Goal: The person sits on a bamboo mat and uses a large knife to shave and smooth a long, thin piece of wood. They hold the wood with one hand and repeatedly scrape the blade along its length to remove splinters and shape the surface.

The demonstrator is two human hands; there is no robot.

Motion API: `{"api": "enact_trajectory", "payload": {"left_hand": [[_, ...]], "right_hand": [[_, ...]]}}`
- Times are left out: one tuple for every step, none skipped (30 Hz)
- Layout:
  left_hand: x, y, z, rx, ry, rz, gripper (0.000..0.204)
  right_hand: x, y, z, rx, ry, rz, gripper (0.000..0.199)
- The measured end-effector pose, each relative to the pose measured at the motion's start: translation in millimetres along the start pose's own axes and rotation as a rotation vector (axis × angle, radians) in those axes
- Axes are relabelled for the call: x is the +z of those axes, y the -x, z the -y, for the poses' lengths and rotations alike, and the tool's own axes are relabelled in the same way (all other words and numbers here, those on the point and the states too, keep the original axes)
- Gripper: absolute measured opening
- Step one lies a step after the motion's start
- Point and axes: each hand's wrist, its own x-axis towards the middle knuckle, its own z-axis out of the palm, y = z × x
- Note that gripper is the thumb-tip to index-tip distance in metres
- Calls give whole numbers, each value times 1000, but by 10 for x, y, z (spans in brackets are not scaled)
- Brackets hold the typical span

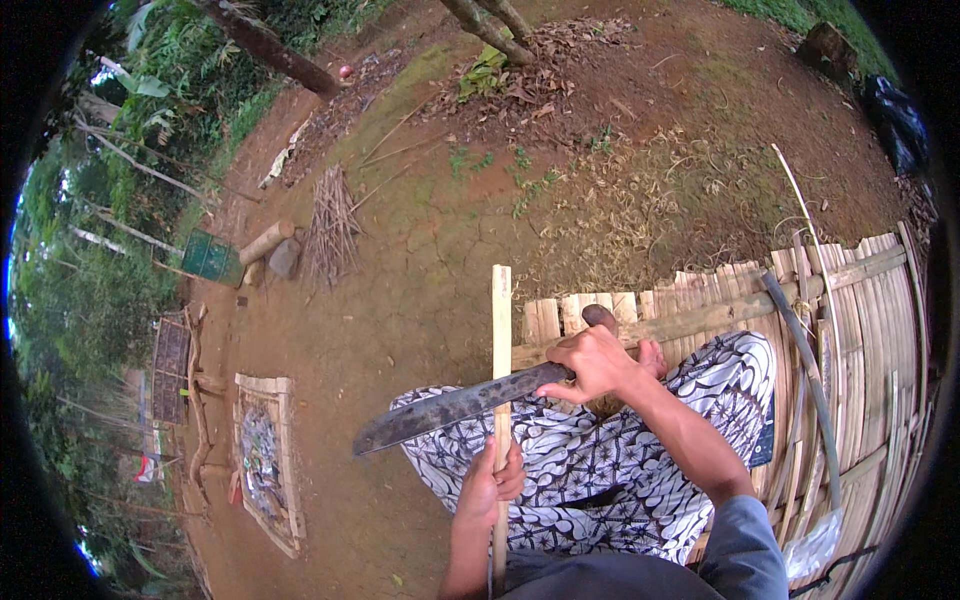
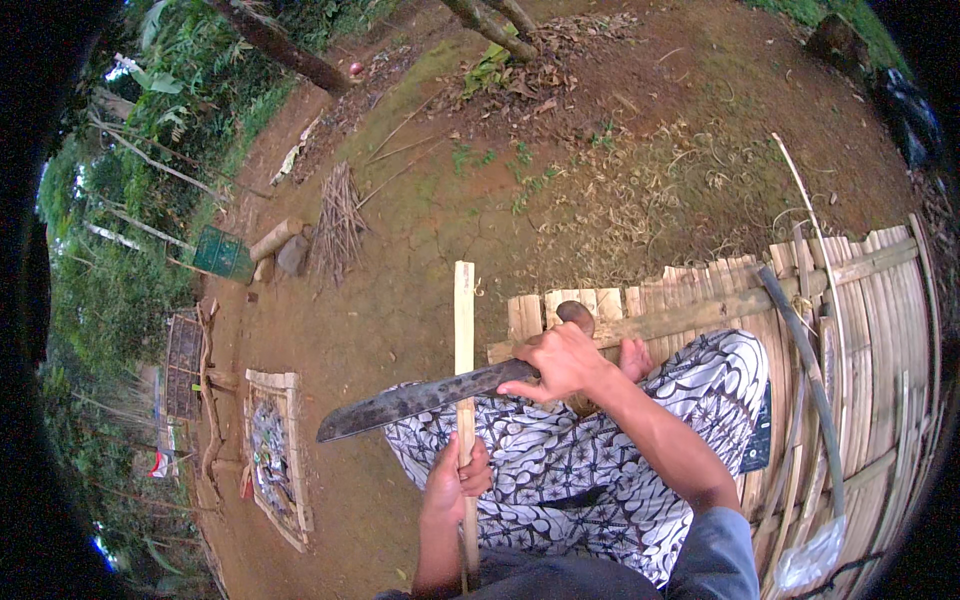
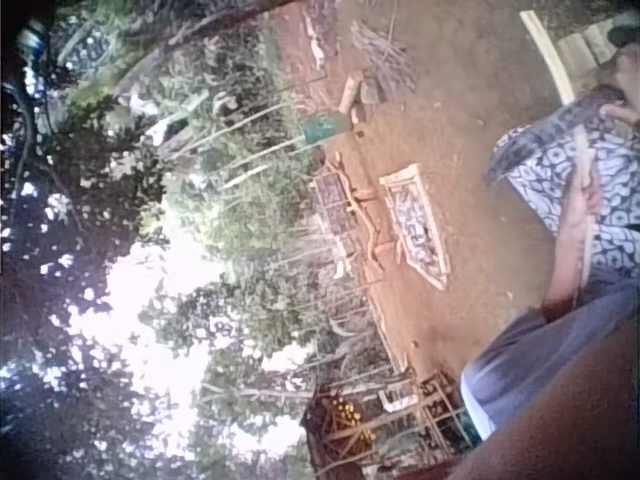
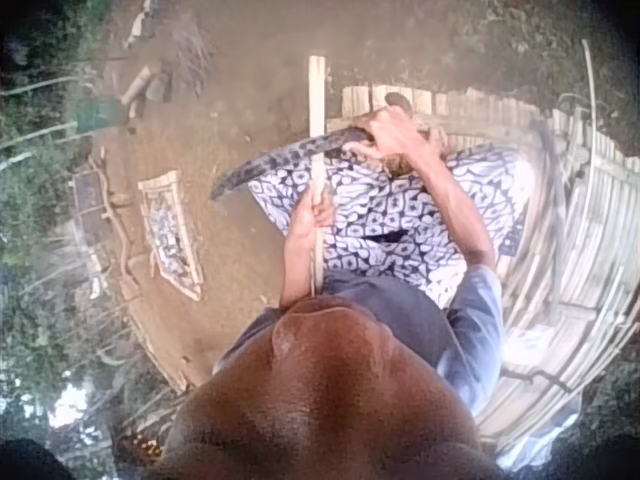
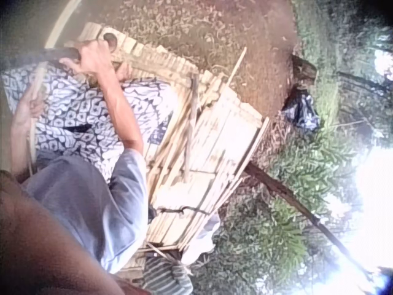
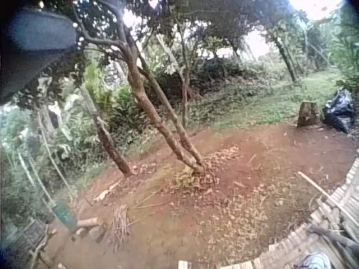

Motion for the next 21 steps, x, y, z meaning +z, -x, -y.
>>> {"api": "enact_trajectory", "payload": {"left_hand": [[15, 6, -9, 3, -4, -3, 42], [23, 11, -20, 7, -10, -6, 42], [19, 11, -22, 4, 0, 2, 42], [12, 8, -22, 0, 10, 9, 42], [5, 9, -26, 0, 22, 18, 42], [-1, 16, -35, -1, 24, 13, 42], [-12, 26, -48, -2, 26, 9, 42], [-21, 34, -57, -3, 30, 5, 42], [-29, 43, -65, -3, 33, 9, 41], [-35, 55, -72, -2, 37, 13, 41], [-32, 64, -87, 4, 37, 16, 41], [-15, 69, -100, 9, 26, 16, 41], [8, 72, -116, 15, 15, 15, 41], [13, 71, -119, 16, 5, 16, 41], [-3, 77, -123, 9, 27, 23, 42], [-29, 87, -130, 1, 49, 30, 42], [-44, 88, -129, -8, 71, 39, 42], [-50, 81, -124, -13, 66, 36, 42], [-56, 73, -120, -17, 62, 32, 42], [-61, 74, -125, -20, 54, 26, 42], [-58, 77, -124, -17, 25, 17, 43]], "right_hand": [[8, 3, 5, -7, -2, -25, 53], [12, -2, 11, -15, -4, -51, 57], [14, -4, 13, -22, -6, -76, 60], [15, 0, 7, -21, 4, -75, 60], [11, -4, -3, -22, 15, -72, 60], [6, -8, -15, -23, 26, -69, 60], [-2, -15, -32, 4, 20, -54, 56], [-15, -20, -54, 31, 15, -37, 53], [-24, -19, -74, 58, 10, -21, 49], [-29, -7, -98, 92, 3, -17, 50], [-43, -8, -123, 121, -4, -18, 50], [-52, -12, -138, 149, -11, -19, 50], [-60, -17, -142, 160, -25, -9, 51], [-68, -13, -135, 175, -38, 4, 51], [-72, -13, -123, 190, -52, 16, 51], [-65, -20, -102, 166, -41, 31, 52], [-54, -23, -71, 144, -30, 47, 52], [-42, -22, -39, 122, -18, 62, 52], [-29, -17, -5, 72, -30, 35, 53], [-6, -17, 34, 19, -44, 6, 54], [17, -10, 64, -33, -58, -23, 55]]}}
